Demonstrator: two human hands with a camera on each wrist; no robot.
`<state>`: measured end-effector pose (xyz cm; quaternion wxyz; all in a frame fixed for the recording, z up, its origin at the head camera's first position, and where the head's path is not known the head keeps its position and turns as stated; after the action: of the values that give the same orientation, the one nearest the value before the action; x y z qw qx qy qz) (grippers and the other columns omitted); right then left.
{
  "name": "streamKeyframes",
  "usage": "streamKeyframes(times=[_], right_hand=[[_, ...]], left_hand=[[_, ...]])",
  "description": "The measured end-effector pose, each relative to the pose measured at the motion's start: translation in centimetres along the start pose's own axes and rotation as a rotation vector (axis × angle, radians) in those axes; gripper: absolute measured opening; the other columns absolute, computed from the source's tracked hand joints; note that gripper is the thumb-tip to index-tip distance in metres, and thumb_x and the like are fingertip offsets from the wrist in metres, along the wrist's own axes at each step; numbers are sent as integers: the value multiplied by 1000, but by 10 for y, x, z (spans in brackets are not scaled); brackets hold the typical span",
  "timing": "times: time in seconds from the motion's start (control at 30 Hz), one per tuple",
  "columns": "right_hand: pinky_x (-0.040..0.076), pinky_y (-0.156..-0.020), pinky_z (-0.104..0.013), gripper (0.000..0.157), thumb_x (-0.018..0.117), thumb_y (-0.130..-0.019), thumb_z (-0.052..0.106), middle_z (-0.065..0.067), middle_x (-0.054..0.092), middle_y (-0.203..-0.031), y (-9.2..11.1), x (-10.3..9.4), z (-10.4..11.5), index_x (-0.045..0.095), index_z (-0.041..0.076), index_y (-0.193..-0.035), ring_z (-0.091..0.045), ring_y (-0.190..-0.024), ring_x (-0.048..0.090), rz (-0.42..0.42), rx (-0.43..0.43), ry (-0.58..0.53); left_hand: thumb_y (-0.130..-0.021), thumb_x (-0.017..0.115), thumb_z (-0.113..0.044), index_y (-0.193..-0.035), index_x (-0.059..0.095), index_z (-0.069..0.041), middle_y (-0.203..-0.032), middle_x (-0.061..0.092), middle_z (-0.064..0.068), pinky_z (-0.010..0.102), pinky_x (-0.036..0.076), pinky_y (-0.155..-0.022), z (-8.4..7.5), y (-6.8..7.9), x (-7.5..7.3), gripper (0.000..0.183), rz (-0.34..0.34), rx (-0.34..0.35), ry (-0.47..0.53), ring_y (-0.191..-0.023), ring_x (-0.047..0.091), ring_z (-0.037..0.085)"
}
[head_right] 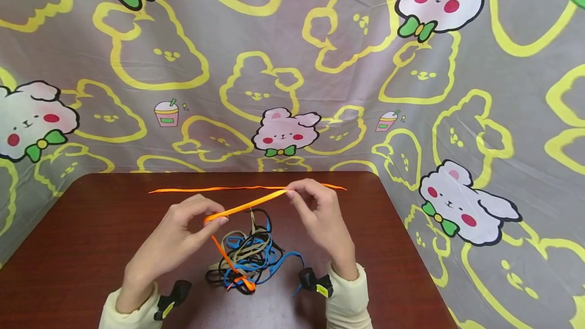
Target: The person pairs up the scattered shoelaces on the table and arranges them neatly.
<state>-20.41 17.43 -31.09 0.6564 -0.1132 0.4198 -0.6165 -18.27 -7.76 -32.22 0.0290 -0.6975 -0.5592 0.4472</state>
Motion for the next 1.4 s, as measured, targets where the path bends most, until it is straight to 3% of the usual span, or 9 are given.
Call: streamKeyframes(times=[0.17,0.37,0.47,0.7,0.9,1.13,1.4], right_hand=[[49,-60,-24,11,70,-93,-1,-4,67,-84,0,-11,-5,74,6,-100,-16,-71,58,-95,17,29],[49,-67,-19,18,70,-91,-6,-10,68,-86,-1,-20,-10,75,6,-103,-13,-75,59,-173,24,60],[48,-67,-20,20,71,-90,-6,-8,70,-88,-2,-23,-13,77,6,-105,-12,-75,57,-176,30,73],[47,-70,-18,20,78,-86,-3,-2,72,-88,-1,-32,-22,79,6,-104,-8,-81,58,-178,40,120],[46,-65,-18,20,78,-86,-3,-3,73,-88,1,-40,-31,80,8,-102,-8,-78,57,-195,80,145],[43,-59,-15,16,82,-81,-4,-12,72,-83,3,-46,-39,78,2,-96,-9,-68,53,-239,165,196],[45,-63,-13,17,78,-87,2,-6,75,-91,2,-50,-46,79,5,-104,-10,-68,57,-237,131,259]], left_hand=[[-90,80,-16,-95,72,-19,-81,55,-14,26,45,-70,1,1,-5,10,-18,-15,-16,-82,52,6],[-89,78,-8,-97,74,-16,-88,65,-12,27,46,-75,4,2,-15,12,-104,15,-40,-84,55,7],[-89,78,-4,-98,74,-15,-87,65,-12,25,45,-73,7,3,-21,15,-137,9,-45,-83,54,7],[-85,80,-3,-94,73,-15,-73,47,-11,23,38,-68,17,5,-31,17,-194,-9,-58,-76,48,6],[-84,81,-2,-93,74,-13,-73,49,-10,21,37,-66,25,5,-38,16,-228,-35,-89,-75,48,8],[-84,81,-1,-96,75,-11,-78,60,-7,21,37,-65,34,7,-45,17,-256,-69,-121,-74,48,8],[-84,80,0,-95,75,-10,-75,58,-5,20,35,-62,44,8,-53,15,-298,-76,-165,-71,47,16]])
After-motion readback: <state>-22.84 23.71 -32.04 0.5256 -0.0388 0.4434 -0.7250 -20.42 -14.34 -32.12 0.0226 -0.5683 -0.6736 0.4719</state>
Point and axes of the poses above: each hand's wrist, its own y-axis away from the middle knuckle, its own x-axis out of the palm, z = x × y, the point moved 6 cm from there along -y, towards the middle knuckle
